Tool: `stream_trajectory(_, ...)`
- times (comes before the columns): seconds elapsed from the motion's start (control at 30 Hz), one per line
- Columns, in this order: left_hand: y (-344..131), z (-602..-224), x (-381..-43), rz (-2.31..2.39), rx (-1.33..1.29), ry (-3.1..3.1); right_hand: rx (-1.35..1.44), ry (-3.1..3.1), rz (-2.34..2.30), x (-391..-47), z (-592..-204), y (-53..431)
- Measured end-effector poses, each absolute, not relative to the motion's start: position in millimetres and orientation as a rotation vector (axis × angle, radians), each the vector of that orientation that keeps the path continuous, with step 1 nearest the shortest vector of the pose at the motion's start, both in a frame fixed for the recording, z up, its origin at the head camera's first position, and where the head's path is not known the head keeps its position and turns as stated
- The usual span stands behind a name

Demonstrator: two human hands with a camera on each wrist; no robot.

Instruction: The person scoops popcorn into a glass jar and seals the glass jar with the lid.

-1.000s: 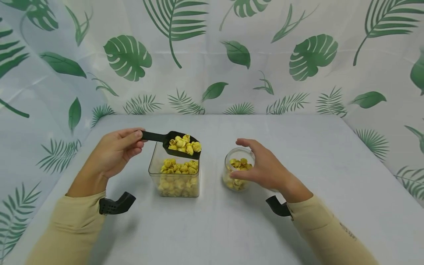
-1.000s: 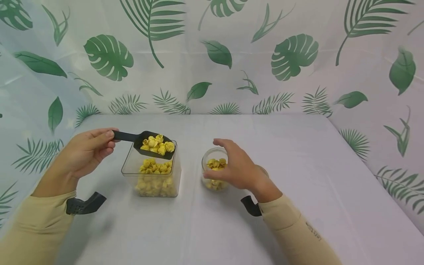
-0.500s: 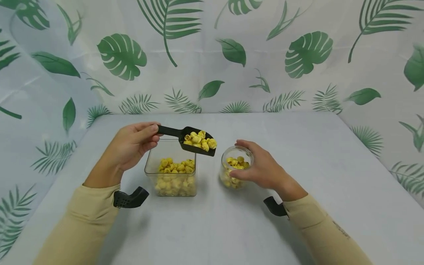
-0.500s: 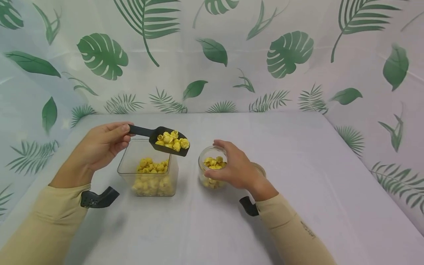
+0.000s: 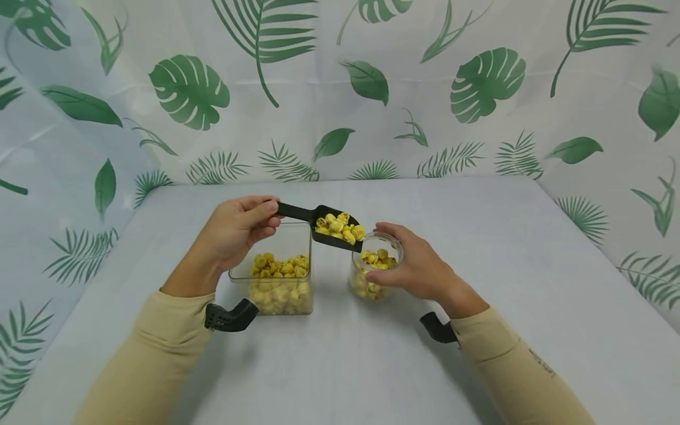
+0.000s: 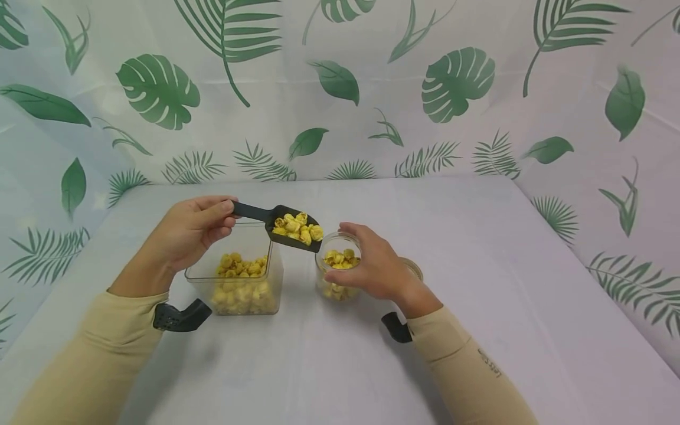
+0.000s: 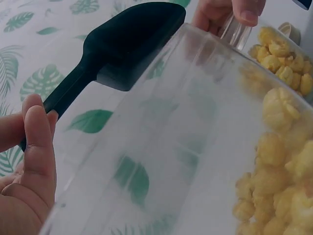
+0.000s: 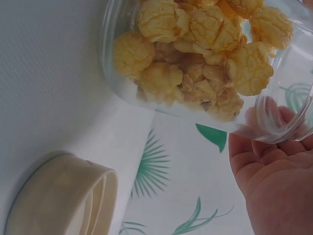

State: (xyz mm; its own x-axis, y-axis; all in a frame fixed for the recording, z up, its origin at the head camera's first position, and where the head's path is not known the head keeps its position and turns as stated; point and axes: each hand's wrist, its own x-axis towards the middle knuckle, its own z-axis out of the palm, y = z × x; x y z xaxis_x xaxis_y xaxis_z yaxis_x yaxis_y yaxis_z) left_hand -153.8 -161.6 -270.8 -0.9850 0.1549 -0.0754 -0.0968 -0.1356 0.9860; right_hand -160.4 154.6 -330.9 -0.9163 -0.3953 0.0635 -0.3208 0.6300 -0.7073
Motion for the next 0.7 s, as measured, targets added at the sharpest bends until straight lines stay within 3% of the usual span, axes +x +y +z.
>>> stream_trajectory(0.7,-131,-267,-161,2.133,0.084,2.068,-0.628,2.72,-1.199,-161,-331,159)
